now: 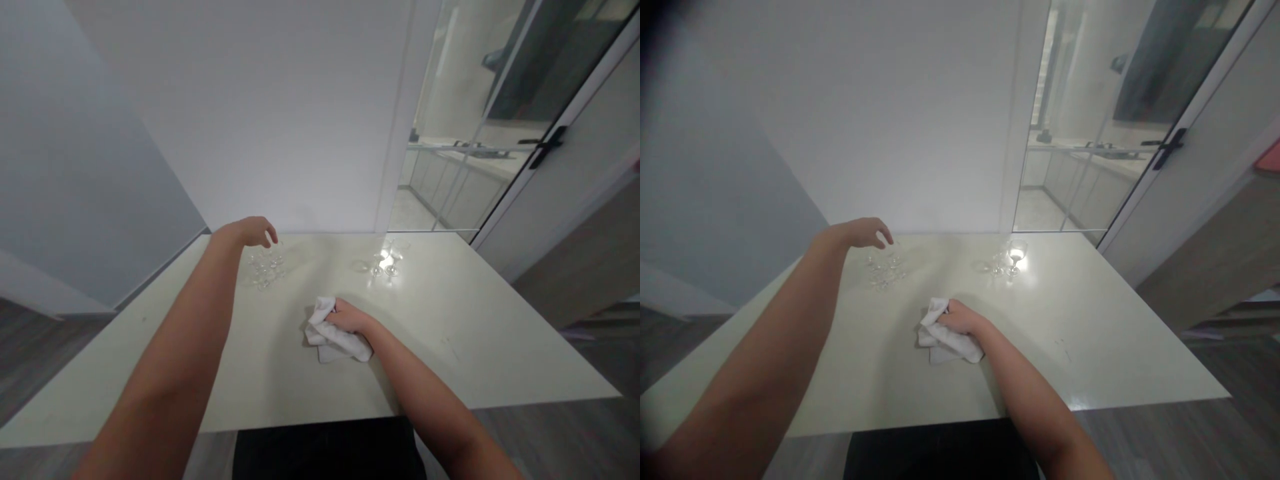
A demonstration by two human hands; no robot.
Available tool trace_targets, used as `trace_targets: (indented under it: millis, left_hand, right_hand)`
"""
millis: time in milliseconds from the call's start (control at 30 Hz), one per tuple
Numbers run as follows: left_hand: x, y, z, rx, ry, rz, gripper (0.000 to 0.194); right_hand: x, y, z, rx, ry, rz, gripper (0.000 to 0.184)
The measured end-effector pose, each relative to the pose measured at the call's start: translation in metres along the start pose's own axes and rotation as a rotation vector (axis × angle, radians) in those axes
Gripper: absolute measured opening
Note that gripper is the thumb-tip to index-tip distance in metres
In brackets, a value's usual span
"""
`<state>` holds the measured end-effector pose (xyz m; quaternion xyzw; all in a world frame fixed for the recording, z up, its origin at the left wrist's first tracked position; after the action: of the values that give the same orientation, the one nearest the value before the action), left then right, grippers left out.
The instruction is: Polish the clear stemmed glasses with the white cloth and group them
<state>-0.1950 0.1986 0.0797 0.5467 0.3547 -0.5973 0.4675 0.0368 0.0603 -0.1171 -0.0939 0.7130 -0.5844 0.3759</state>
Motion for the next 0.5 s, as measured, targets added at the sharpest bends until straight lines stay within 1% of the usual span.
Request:
trace_targets:
  millis: [67,100,133,200,267,367,433,500]
  left_hand:
    - [-0.002,0.018,-0.001,-0.005,0.001,-0.056,0.034]
    - [-0.004,0.032,-0.003,0.025,0.045,-0.072,0.035]
    - [-0.006,0.047,-0.005,0.071,0.117,-0.071,0.036]
    - [-0.005,0.086,-0.009,0.230,0.231,-0.002,0.036]
    - [0.002,0.127,-0.016,0.383,0.244,0.084,0.033]
    - [0.020,0.187,-0.027,0.531,0.236,0.164,0.032]
    - [0.032,0.220,-0.033,0.571,0.251,0.161,0.037]
    - [0.043,0.247,-0.040,0.565,0.278,0.134,0.046]
  right_hand:
    - [0.000,0.000,-0.001,0.007,0.004,-0.022,0.018]
    - [0.000,0.000,-0.002,0.004,0.003,-0.033,0.019]
    - [0.000,-0.001,-0.002,0.000,0.003,-0.039,0.020]
    - [0.000,-0.003,-0.003,-0.014,0.005,-0.035,0.021]
    - [-0.001,-0.007,-0.003,-0.039,0.006,-0.018,0.021]
    - [-0.003,-0.009,-0.002,-0.084,0.013,0.043,0.021]
    - [-0.004,-0.009,-0.001,-0.091,0.031,0.071,0.020]
    - [-0.004,-0.007,0.000,-0.073,0.044,0.072,0.022]
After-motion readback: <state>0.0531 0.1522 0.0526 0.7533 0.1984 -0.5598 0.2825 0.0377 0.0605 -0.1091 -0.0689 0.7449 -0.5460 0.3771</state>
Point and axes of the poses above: each hand's wrist, its own z-axis away from the middle knuckle, its own x-axis out of the palm, y = z × x, the point moved 4 cm from there along -z, towards the middle knuckle, and after that the axes turned 10 degrees about z, right-handed, at the moved point
